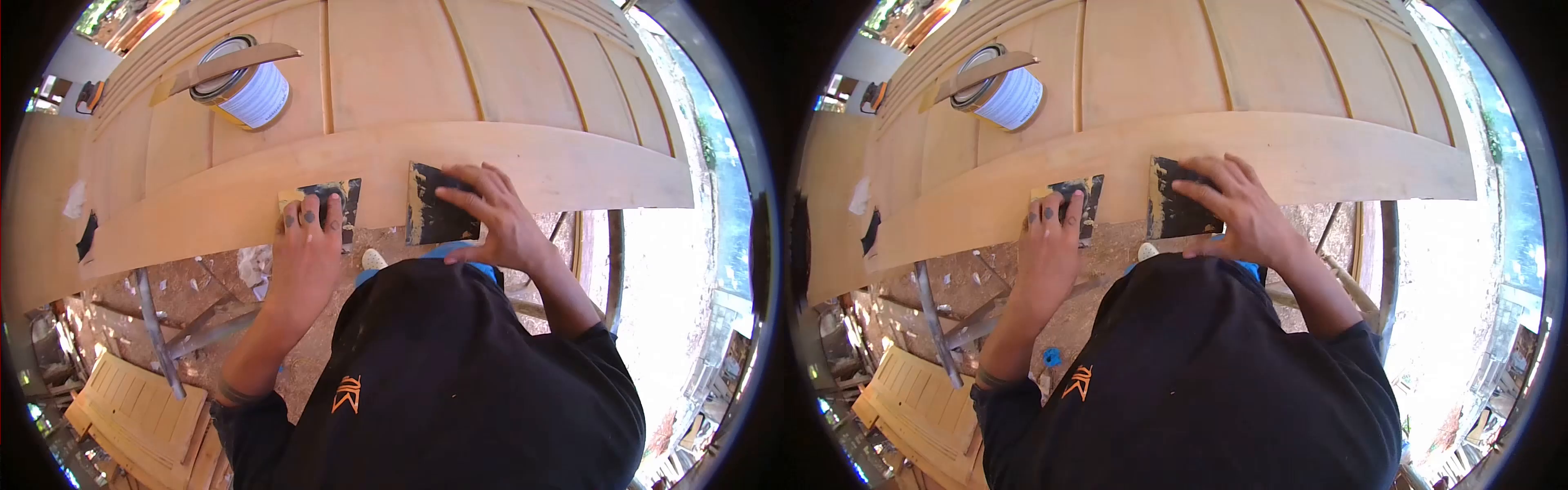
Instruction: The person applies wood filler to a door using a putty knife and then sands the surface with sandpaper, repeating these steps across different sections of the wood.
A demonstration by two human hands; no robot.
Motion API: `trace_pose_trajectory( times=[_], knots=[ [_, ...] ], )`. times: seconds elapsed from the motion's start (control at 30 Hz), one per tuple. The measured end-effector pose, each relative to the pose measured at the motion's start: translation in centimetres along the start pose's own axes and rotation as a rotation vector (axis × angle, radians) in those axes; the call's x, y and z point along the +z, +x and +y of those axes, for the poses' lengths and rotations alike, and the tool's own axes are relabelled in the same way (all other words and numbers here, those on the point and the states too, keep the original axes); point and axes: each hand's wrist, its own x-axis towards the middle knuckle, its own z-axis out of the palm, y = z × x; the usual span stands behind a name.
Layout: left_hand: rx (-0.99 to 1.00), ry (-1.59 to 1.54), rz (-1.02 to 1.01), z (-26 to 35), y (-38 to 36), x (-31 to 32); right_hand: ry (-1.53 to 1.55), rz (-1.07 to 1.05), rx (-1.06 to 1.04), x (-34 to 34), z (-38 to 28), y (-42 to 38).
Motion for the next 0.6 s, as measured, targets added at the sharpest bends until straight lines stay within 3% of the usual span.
trace_pose_trajectory(
  times=[0.13,0.23,0.33,0.43,0.6],
  knots=[
    [0.005,0.040,-0.005,1.2,0.8,0.2,-0.098,-0.010,-0.115,1.5,2.6,-0.8],
    [0.038,-0.138,-0.021,2.1,1.8,-2.6,-0.074,-0.019,-0.088,0.6,2.6,-0.7],
    [0.104,-0.067,-0.050,4.5,2.3,-4.6,-0.029,0.076,-0.096,1.0,2.7,-0.8],
    [0.101,-0.087,-0.194,6.1,2.6,-3.5,-0.052,0.125,-0.110,2.1,3.2,-1.2],
    [0.012,-0.265,-0.173,7.4,2.4,-3.3,-0.045,0.177,-0.096,2.8,3.2,-1.1]
  ],
)
